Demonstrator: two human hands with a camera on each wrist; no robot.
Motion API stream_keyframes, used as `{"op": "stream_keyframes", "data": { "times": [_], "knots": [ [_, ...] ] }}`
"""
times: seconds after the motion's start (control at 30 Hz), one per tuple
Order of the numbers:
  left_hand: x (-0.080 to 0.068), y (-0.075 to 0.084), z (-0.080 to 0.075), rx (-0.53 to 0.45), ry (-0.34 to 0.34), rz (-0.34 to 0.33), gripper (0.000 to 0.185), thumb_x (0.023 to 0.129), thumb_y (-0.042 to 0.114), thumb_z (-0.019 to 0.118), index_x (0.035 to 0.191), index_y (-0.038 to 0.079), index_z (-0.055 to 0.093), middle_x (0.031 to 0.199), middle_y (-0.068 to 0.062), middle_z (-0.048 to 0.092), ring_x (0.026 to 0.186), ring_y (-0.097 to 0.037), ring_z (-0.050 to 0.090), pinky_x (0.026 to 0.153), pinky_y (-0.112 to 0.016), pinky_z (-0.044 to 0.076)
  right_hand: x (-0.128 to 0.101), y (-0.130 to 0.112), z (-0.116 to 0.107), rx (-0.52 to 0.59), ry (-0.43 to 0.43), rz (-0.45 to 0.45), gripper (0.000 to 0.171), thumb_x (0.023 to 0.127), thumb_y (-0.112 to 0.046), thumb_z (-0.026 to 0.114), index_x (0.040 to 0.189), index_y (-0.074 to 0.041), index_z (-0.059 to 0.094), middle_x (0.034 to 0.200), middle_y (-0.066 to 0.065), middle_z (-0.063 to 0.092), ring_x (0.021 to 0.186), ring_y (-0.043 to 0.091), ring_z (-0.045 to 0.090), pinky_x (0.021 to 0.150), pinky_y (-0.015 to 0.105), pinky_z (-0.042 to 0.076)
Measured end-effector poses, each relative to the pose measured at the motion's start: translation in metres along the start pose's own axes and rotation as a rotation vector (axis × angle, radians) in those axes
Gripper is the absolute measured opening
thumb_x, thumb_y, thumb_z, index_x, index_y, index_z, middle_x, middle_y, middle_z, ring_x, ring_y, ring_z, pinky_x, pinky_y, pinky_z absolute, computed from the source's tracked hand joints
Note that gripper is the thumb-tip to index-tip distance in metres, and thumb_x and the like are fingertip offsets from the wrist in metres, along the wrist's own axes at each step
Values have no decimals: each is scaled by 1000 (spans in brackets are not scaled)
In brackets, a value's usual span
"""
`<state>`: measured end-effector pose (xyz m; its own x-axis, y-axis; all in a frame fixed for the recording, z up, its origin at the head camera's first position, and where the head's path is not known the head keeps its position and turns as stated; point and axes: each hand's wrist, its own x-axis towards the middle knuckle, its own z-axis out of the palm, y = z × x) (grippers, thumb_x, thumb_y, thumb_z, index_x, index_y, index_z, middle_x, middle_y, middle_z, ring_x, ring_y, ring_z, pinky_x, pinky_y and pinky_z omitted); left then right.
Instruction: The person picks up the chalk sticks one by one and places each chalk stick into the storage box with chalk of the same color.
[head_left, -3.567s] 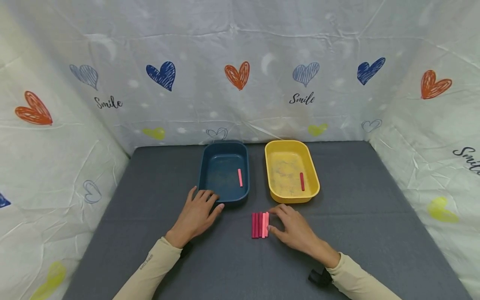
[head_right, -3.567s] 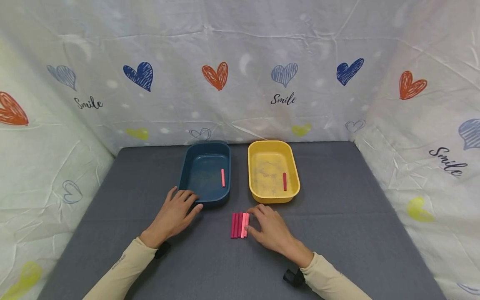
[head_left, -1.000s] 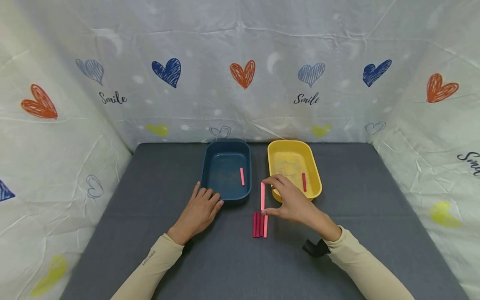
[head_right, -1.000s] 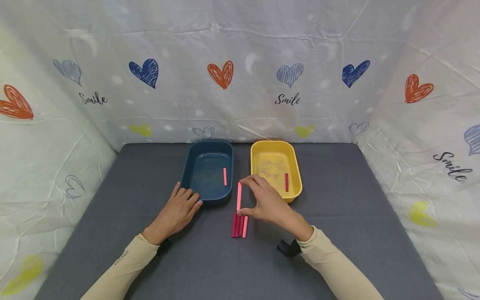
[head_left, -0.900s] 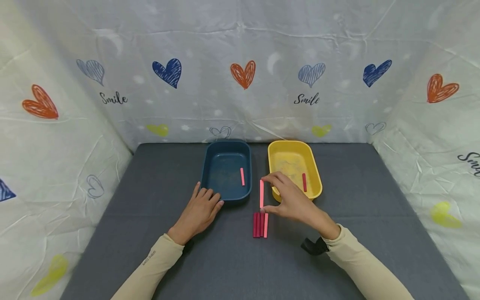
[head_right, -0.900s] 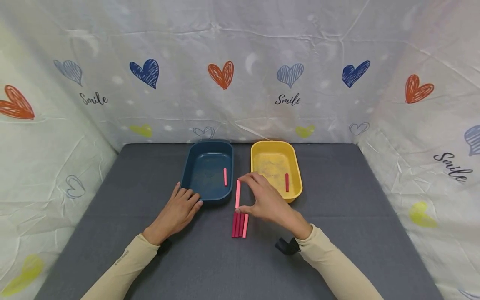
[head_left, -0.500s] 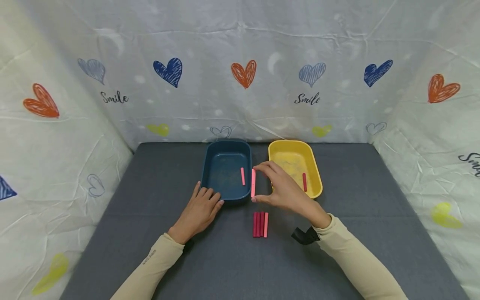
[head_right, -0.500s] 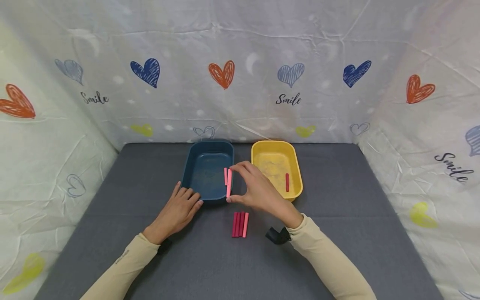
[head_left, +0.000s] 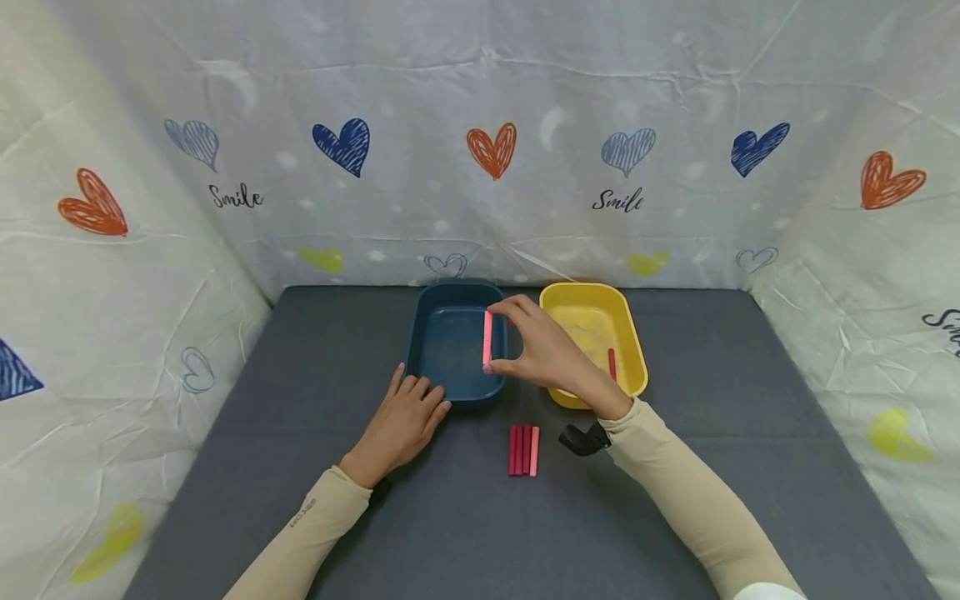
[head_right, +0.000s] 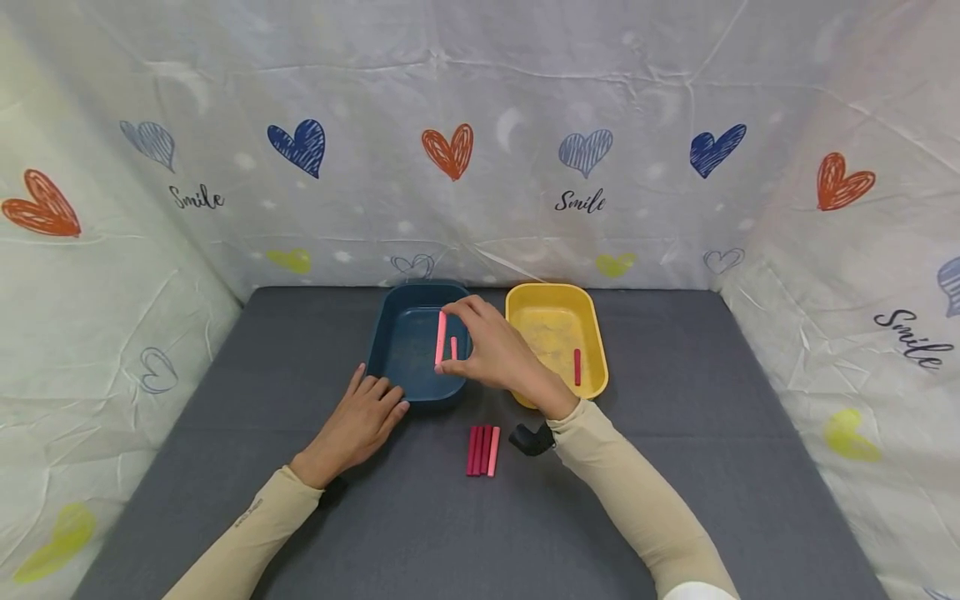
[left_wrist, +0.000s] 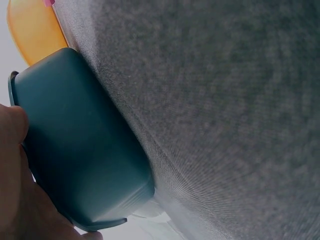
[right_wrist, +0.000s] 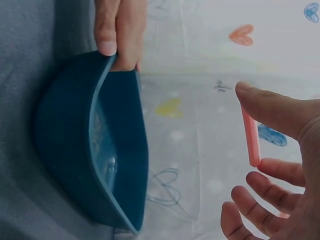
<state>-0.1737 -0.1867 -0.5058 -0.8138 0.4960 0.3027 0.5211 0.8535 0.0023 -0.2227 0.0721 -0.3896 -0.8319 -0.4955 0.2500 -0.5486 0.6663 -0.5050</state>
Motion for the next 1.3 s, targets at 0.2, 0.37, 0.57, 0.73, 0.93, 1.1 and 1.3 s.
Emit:
{"op": "stream_keyframes", "data": {
  "times": [0.2,0.37,0.57,0.73,0.93,1.1,1.3],
  "knots": [
    [0,0,0,-7,32,11,22,100,30,55,104,10,62,97,-11,60,98,-31,54,114,-64,28,18,-1,7,20,-23,11,79,74,-44,85,139,-16,50,137,5,50,117,23,56,94,38,54],
    [0,0,0,-6,20,5,23,101,31,54,105,10,63,98,-11,60,99,-31,55,114,-64,27,32,-3,13,59,-47,31,78,76,-42,84,141,-17,48,139,5,48,119,24,55,95,40,53],
    [0,-1,-1,-14,-21,-15,26,103,33,49,107,11,63,101,-10,61,101,-30,54,116,-63,25,49,-3,22,78,-83,71,76,78,-41,83,141,-18,48,139,5,48,117,21,55,93,39,54],
    [0,-1,-1,-14,-28,-15,27,103,34,48,107,12,63,101,-10,61,101,-30,54,116,-63,25,62,-1,35,79,-109,72,76,77,-39,83,141,-17,49,137,6,50,114,21,57,91,37,55],
    [0,-1,-1,-15,-18,-5,26,103,34,49,105,12,63,99,-9,60,99,-29,54,116,-63,24,77,-2,51,80,-147,65,78,78,-41,83,143,-16,48,137,7,50,118,22,55,98,39,51],
    [0,-1,1,-16,-4,5,25,103,33,49,104,12,63,96,-8,59,97,-28,54,116,-63,25,86,-1,64,105,-204,96,79,78,-40,82,144,-14,46,141,7,48,124,22,53,103,39,48],
    [0,-1,1,-12,7,11,24,103,33,49,100,13,62,95,-7,59,96,-28,54,115,-63,26,94,3,79,94,-232,145,78,78,-38,83,143,-13,47,140,7,50,125,23,53,104,39,47]
  ]
}}
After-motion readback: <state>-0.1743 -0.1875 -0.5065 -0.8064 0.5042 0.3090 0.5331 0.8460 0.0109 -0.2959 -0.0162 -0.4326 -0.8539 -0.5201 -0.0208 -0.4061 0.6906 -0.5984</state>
